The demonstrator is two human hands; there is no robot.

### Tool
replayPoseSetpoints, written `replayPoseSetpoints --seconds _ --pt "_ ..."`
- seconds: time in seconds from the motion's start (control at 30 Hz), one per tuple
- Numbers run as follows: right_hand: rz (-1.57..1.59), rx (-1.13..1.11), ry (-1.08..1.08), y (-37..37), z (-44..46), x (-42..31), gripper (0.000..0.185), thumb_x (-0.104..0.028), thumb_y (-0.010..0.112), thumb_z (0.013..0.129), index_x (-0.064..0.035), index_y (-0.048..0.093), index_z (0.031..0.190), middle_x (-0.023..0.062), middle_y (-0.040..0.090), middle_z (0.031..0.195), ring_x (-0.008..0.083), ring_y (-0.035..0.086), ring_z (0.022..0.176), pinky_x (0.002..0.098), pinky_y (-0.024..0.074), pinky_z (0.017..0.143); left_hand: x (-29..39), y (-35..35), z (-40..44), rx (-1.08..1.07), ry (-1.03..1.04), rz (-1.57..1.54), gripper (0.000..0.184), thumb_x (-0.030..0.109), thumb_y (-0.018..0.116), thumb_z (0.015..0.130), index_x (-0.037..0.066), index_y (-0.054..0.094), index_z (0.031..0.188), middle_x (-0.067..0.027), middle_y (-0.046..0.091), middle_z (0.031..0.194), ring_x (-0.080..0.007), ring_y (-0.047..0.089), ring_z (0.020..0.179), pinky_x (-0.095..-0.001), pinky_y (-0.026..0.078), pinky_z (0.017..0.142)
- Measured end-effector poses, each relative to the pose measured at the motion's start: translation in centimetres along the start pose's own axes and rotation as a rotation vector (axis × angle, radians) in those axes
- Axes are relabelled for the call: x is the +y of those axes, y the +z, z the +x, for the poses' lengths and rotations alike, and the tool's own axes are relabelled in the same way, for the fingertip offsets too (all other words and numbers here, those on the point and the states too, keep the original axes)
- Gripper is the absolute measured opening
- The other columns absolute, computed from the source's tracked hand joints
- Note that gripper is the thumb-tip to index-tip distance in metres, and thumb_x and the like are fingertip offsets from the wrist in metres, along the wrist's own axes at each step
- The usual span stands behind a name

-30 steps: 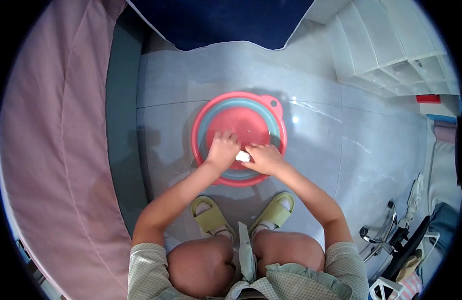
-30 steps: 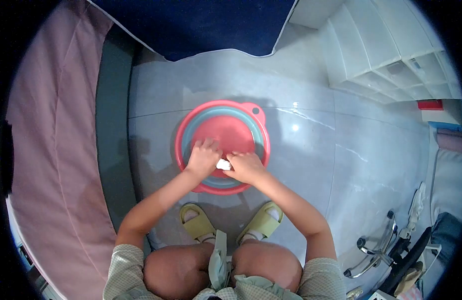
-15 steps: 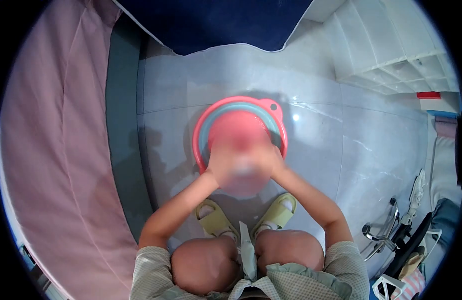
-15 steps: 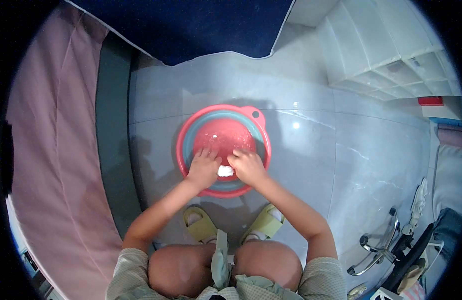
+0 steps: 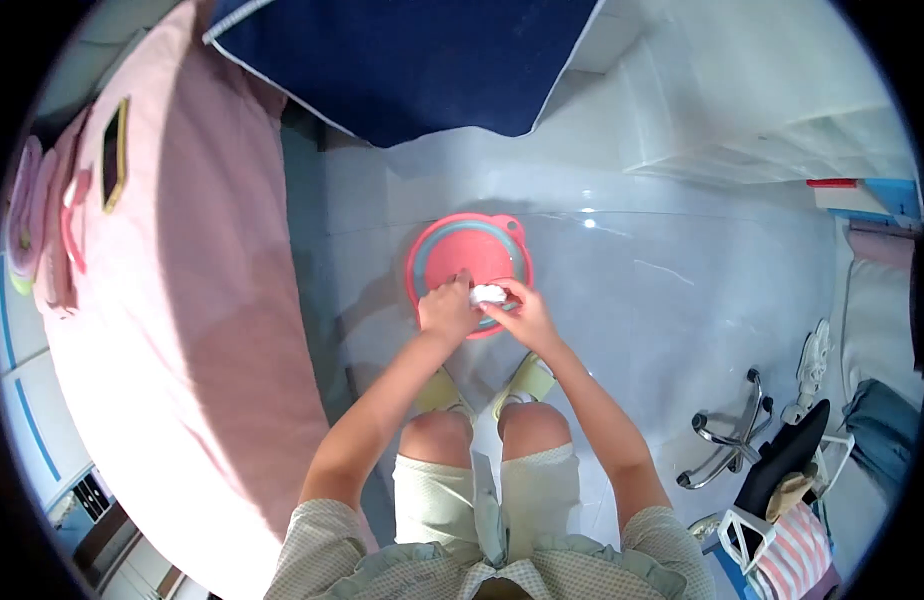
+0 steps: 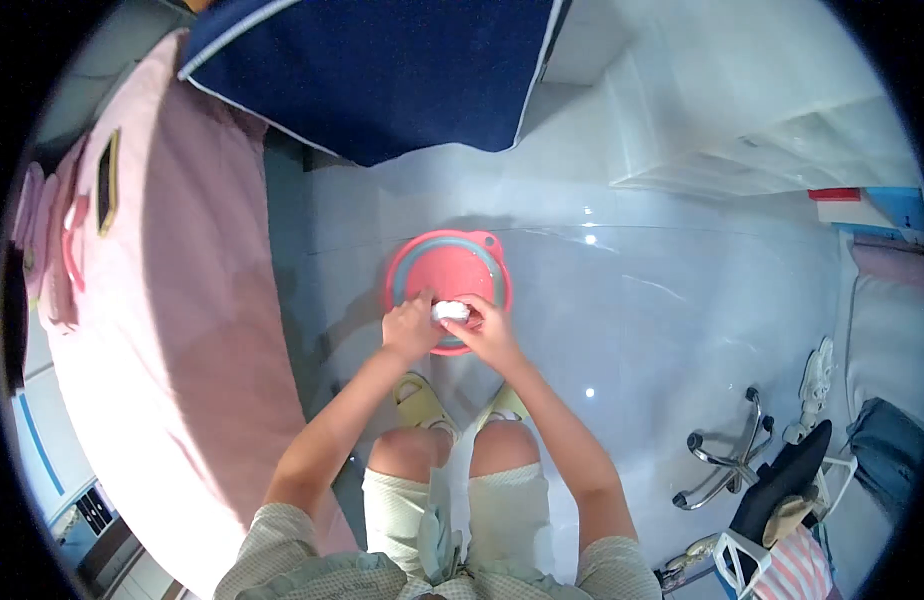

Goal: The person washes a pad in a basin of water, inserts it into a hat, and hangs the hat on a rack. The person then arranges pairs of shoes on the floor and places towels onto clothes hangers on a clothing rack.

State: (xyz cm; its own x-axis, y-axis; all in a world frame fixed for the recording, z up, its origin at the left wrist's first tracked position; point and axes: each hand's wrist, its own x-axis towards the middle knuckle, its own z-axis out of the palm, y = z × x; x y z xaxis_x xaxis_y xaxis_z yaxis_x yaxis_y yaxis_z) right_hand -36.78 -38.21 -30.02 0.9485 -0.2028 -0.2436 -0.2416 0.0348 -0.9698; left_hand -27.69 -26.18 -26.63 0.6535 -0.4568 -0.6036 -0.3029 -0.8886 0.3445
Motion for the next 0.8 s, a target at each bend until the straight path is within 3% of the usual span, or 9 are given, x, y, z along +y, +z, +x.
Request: replayPoseSetpoints --seconds 0.03,0.13,0.2,0.3,0.4,0.5,0.7,0.8 --pt "0.083 0.076 0.043 -0.2 -0.6 -1.7 0.029 -0.009 0.068 0.077 -0.0014 0.057 0.102 0.0055 0.063 0.089 0.0091 0.059 0.080 0.0225 0.0472 0.066 1.2 -2.0 -1.5 0.042 0.045 -0.094 0.042 0.022 0.069 0.070 0.006 0.054 0.105 -0.0135 0.062 0.095 -0.0281 0.063 0.084 -0.0378 0.051 0.071" --pt "0.402 0.250 0.250 -2.1 -3.1 -9.4 0.026 -0.011 0.069 0.077 -0.0002 0.059 0.098 0.0064 0.063 0.086 0.0081 0.060 0.076 0.0187 0.0460 0.062 5.0 -6.8 -6.3 0.082 0.185 -0.444 0.043 0.018 0.069 0.071 0.006 0.052 0.109 -0.0117 0.062 0.091 -0.0209 0.064 0.080 -0.0333 0.051 0.066" --pt "0.364 0.326 0.302 -3.5 -4.6 -13.5 0.029 -0.016 0.068 0.079 0.0024 0.058 0.099 0.0067 0.064 0.085 0.0077 0.060 0.073 0.0173 0.0452 0.059 7.2 -9.5 -8.4 0.025 0.279 -0.767 0.042 0.014 0.067 0.073 0.004 0.051 0.111 -0.0094 0.062 0.089 -0.0159 0.062 0.076 -0.0290 0.051 0.060" --pt "0.390 0.442 0.329 -5.4 -6.8 -21.5 0.030 -0.016 0.067 0.080 0.0019 0.057 0.101 0.0044 0.063 0.086 0.0080 0.059 0.075 0.0187 0.0450 0.061 12.6 -14.3 -12.4 -0.086 0.154 -1.218 0.040 0.012 0.066 0.077 0.003 0.051 0.113 -0.0061 0.060 0.088 -0.0112 0.059 0.072 -0.0230 0.049 0.055" --pt "0.552 0.528 0.151 -7.5 -9.4 -30.0 0.030 -0.016 0.069 0.077 0.0012 0.058 0.099 0.0032 0.062 0.085 0.0078 0.057 0.077 0.0201 0.0444 0.065 18.6 -19.6 -16.6 -0.081 0.144 -1.294 0.034 0.013 0.063 0.081 0.003 0.052 0.112 -0.0060 0.059 0.091 -0.0119 0.059 0.075 -0.0214 0.050 0.054" --pt "0.644 0.579 0.071 -9.9 -12.6 -36.3 0.029 -0.012 0.071 0.075 0.0007 0.059 0.097 0.0023 0.062 0.085 0.0078 0.056 0.080 0.0214 0.0436 0.069 24.0 -24.1 -21.7 -0.063 0.224 -1.304 0.018 0.018 0.057 0.087 0.006 0.054 0.100 -0.0032 0.058 0.087 -0.0081 0.057 0.076 -0.0223 0.050 0.060" --pt "0.255 0.494 -0.144 -12.8 -20.0 -48.4 0.027 -0.008 0.074 0.070 -0.0010 0.061 0.092 -0.0001 0.062 0.081 0.0050 0.054 0.067 0.0193 0.0429 0.060 31.1 -30.0 -30.0 -0.099 0.338 -1.512 0.019 0.024 0.052 0.091 0.008 0.047 0.081 -0.0020 0.055 0.081 -0.0100 0.057 0.078 -0.0249 0.052 0.061" --pt "0.008 0.510 -0.205 -12.7 -23.7 -52.3 0.024 -0.010 0.074 0.071 -0.0005 0.062 0.089 -0.0007 0.062 0.076 0.0032 0.051 0.062 0.0186 0.0415 0.055 32.3 -30.9 -33.6 -0.114 0.374 -1.515 0.020 0.025 0.050 0.091 0.009 0.047 0.081 -0.0006 0.055 0.079 -0.0087 0.057 0.075 -0.0238 0.051 0.062"
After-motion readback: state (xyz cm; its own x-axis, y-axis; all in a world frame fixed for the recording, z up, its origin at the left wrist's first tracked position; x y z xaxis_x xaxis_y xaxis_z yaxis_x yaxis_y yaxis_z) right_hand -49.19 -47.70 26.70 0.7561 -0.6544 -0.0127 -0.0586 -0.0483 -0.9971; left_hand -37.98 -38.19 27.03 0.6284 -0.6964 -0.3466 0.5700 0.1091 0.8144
